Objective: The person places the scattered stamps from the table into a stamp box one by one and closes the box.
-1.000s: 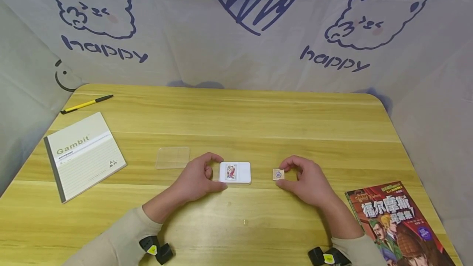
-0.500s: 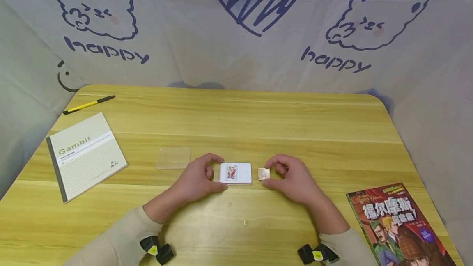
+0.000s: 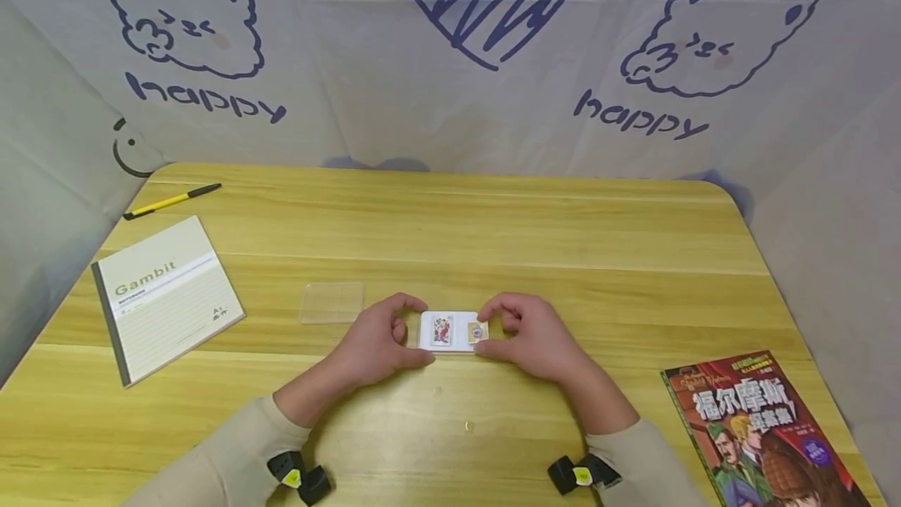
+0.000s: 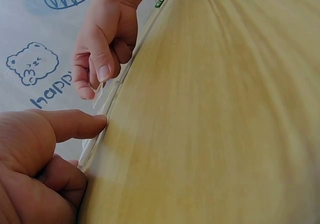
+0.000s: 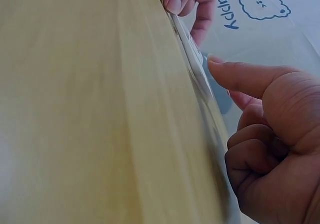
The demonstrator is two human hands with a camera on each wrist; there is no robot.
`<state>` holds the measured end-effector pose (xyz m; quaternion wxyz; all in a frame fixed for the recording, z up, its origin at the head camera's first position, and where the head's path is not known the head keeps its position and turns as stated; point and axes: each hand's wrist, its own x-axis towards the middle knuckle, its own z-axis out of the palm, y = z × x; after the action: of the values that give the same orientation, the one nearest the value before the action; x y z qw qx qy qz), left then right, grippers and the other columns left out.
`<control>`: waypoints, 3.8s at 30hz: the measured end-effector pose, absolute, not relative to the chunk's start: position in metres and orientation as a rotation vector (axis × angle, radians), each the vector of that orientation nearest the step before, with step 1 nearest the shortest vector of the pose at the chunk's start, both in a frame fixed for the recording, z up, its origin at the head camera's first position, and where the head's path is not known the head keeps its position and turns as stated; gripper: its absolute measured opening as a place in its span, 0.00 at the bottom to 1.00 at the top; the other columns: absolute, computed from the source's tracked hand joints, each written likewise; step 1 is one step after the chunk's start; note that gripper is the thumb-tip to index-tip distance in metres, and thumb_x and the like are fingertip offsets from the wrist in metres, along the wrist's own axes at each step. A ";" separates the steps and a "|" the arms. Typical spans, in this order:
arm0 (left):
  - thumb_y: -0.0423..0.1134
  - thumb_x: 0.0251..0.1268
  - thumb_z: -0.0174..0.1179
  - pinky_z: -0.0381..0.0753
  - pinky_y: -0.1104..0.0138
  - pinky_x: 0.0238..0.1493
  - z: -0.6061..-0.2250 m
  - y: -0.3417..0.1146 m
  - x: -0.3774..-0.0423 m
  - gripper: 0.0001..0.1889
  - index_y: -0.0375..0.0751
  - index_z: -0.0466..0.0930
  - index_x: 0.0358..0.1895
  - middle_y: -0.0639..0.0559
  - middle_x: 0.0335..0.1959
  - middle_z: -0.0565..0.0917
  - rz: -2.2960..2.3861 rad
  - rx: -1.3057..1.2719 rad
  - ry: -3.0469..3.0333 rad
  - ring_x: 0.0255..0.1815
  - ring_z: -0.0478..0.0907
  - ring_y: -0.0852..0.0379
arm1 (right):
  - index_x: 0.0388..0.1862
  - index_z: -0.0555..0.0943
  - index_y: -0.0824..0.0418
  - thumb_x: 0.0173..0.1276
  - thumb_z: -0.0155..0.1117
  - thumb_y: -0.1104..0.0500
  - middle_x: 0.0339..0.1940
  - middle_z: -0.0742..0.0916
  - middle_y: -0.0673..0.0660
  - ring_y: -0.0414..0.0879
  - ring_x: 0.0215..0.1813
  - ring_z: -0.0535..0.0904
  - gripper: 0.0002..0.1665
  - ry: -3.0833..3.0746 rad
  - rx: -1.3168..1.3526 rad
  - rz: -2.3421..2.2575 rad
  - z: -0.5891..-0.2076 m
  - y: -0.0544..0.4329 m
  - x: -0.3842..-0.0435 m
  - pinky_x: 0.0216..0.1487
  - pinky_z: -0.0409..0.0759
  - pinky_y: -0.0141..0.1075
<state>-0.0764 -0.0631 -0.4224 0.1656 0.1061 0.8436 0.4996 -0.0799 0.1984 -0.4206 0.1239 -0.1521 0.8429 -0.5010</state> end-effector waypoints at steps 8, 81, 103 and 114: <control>0.32 0.46 0.79 0.64 0.68 0.20 -0.421 -0.063 -0.076 0.34 0.35 0.75 0.60 0.53 0.20 0.69 1.426 0.302 2.397 0.18 0.65 0.59 | 0.42 0.83 0.56 0.53 0.82 0.60 0.16 0.63 0.48 0.41 0.21 0.59 0.19 2.456 -0.416 -1.417 -0.422 0.191 -0.086 0.36 0.69 0.37; 0.34 0.44 0.81 0.64 0.66 0.21 -0.407 -0.201 -0.099 0.41 0.36 0.71 0.66 0.51 0.22 0.67 1.278 0.084 2.522 0.20 0.62 0.57 | 0.55 0.82 0.57 0.46 0.86 0.58 0.18 0.62 0.46 0.41 0.22 0.58 0.35 2.484 -0.414 -1.334 -0.428 0.190 -0.085 0.40 0.68 0.41; 0.39 0.41 0.83 0.65 0.66 0.23 -0.418 -0.181 -0.090 0.36 0.36 0.77 0.57 0.53 0.18 0.62 1.506 0.075 2.493 0.19 0.59 0.57 | 0.55 0.82 0.57 0.46 0.86 0.57 0.17 0.62 0.46 0.41 0.22 0.58 0.35 2.490 -0.408 -1.325 -0.429 0.189 -0.085 0.41 0.69 0.42; 0.34 0.43 0.81 0.62 0.67 0.22 -0.414 -0.137 -0.086 0.35 0.36 0.77 0.58 0.55 0.17 0.58 1.674 0.159 2.379 0.18 0.55 0.57 | 0.55 0.82 0.58 0.46 0.86 0.58 0.17 0.62 0.47 0.41 0.22 0.59 0.35 2.492 -0.408 -1.335 -0.428 0.190 -0.084 0.41 0.69 0.42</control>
<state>-0.0858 -0.1367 -0.4141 0.1140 0.0541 0.8113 0.5709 -0.0842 0.1897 -0.4280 0.1423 -0.1413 0.8635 -0.4627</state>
